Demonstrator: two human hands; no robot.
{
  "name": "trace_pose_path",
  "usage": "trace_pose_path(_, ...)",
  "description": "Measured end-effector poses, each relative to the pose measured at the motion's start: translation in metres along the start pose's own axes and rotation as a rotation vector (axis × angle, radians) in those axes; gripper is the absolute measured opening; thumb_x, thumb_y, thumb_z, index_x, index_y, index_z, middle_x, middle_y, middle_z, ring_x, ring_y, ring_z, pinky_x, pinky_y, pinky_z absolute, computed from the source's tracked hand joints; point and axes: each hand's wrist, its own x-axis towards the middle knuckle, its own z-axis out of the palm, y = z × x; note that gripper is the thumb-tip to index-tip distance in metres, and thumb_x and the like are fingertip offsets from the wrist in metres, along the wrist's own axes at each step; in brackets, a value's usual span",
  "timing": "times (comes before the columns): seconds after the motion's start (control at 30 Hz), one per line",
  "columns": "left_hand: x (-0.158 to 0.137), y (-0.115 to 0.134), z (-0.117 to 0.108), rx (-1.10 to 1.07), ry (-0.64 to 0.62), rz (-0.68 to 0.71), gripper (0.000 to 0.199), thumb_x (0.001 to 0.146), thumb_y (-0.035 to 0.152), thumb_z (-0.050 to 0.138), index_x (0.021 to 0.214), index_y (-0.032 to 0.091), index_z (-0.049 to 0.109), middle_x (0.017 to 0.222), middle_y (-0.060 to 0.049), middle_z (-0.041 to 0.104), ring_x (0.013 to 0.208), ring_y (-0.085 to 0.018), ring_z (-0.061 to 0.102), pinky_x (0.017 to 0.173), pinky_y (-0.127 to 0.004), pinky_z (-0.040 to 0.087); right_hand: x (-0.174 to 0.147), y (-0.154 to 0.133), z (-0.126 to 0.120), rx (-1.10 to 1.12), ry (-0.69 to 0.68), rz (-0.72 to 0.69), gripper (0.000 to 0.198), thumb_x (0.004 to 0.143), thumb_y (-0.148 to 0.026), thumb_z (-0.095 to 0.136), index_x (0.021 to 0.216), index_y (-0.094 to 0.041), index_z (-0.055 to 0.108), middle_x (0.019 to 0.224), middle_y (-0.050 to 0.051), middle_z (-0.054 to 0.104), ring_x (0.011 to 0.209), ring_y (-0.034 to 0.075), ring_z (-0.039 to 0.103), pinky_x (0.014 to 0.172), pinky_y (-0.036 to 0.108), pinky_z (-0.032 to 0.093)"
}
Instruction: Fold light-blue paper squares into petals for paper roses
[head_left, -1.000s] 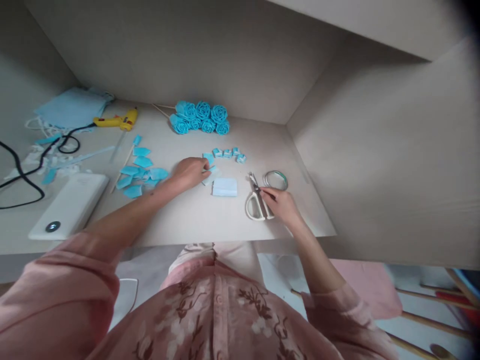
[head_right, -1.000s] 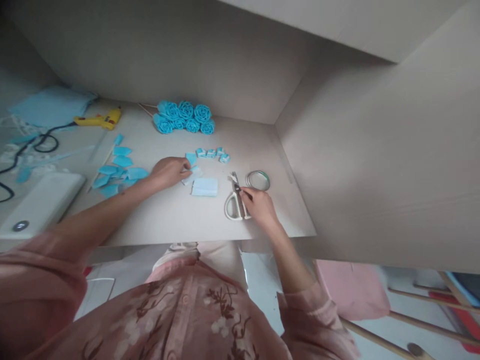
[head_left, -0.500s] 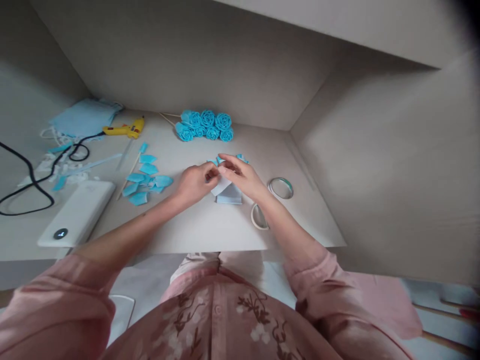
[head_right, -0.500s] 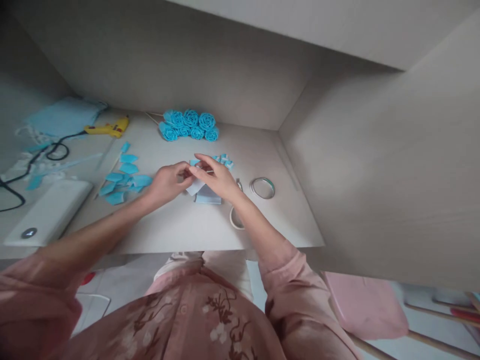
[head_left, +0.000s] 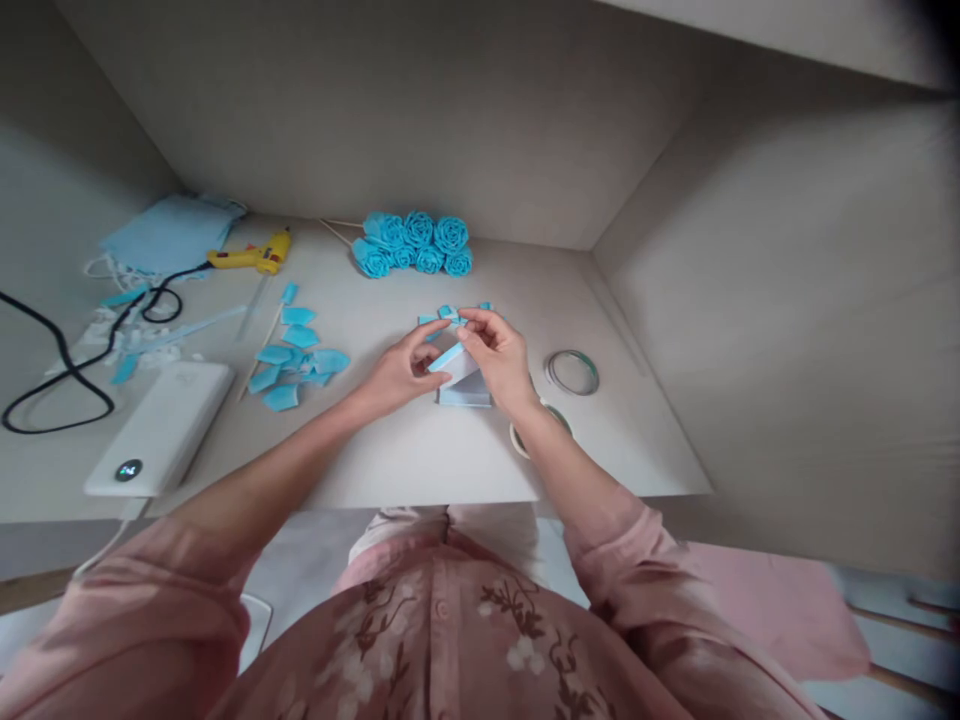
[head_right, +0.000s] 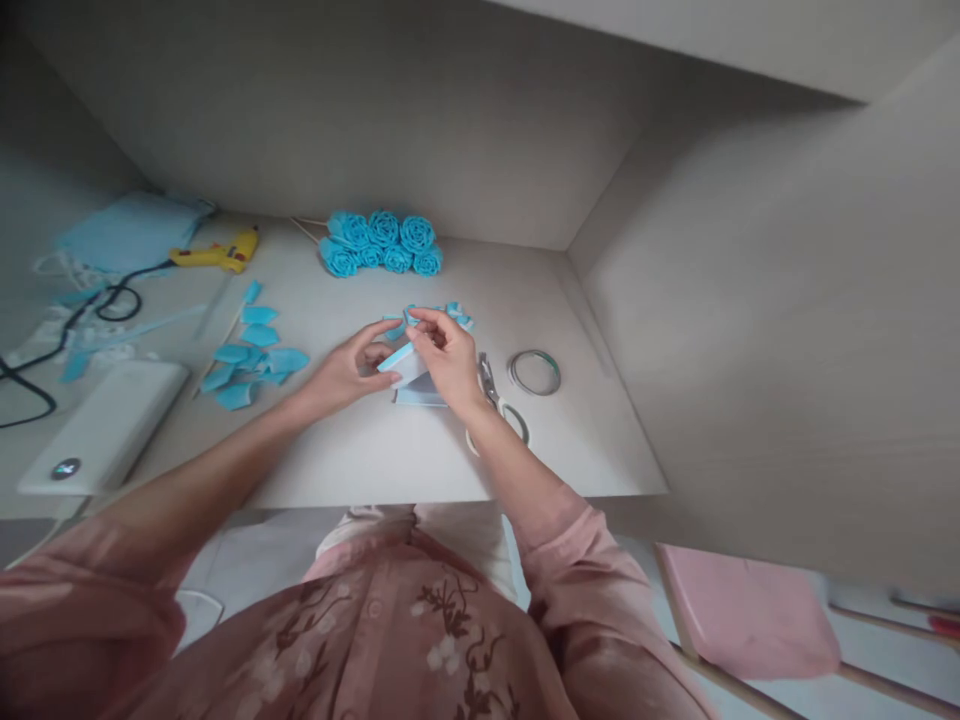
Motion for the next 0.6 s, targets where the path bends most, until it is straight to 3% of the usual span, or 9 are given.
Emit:
trace_pose_path(0.13,0.0022,-0.0010,-0.0017,-0.140,0.078,-0.043,0.062,0.078,0.027,0.070,0.136,0.016,0.050,0.075,0.003,0.060,0.062,-0.009,0.054,0.057,-0.021,0.043,-0.0034,-0.0055,0.0027,0.036,-0.022,0.087,0.037,0.083,-0.053,0.065,0.106,-0.025,0.068,0.090,0.002,0.066,0.079,0.016,0.059,0.071,0.030,0.048)
trace_pose_path(0.3,0.0061,-0.0036,-0.0050,-0.212,0.130,-0.033,0.061,0.076,0.031,0.072,0.131,0.015,0.052,0.078,0.002,0.063,0.061,-0.008,0.055,0.053,-0.019,0.043,-0.0022,-0.0058,0.0027,0.200,-0.085,0.249,0.054,0.084,-0.067,0.053,0.111,-0.023,0.068,0.095,0.006,0.069,0.079,0.018,0.064,0.065,0.032,0.052)
trace_pose_path(0.43,0.0070,-0.0041,-0.0056,-0.233,0.122,-0.031,0.060,0.075,0.033,0.073,0.130,0.016,0.053,0.079,0.002,0.064,0.061,-0.009,0.055,0.052,-0.019,0.043,-0.0008,-0.0049,0.0024,0.179,-0.115,0.268,0.048,0.079,-0.059,0.061,0.107,-0.021,0.071,0.096,0.007,0.069,0.082,0.019,0.063,0.062,0.031,0.051)
trace_pose_path(0.6,0.0062,-0.0058,-0.0049,-0.246,0.097,-0.044,0.061,0.077,0.033,0.073,0.131,0.016,0.052,0.079,0.001,0.063,0.060,-0.008,0.054,0.052,-0.020,0.043,-0.0006,-0.0022,0.0016,0.152,-0.152,0.270,0.038,0.069,-0.037,0.070,0.105,-0.024,0.073,0.093,0.002,0.069,0.082,0.018,0.062,0.070,0.032,0.051)
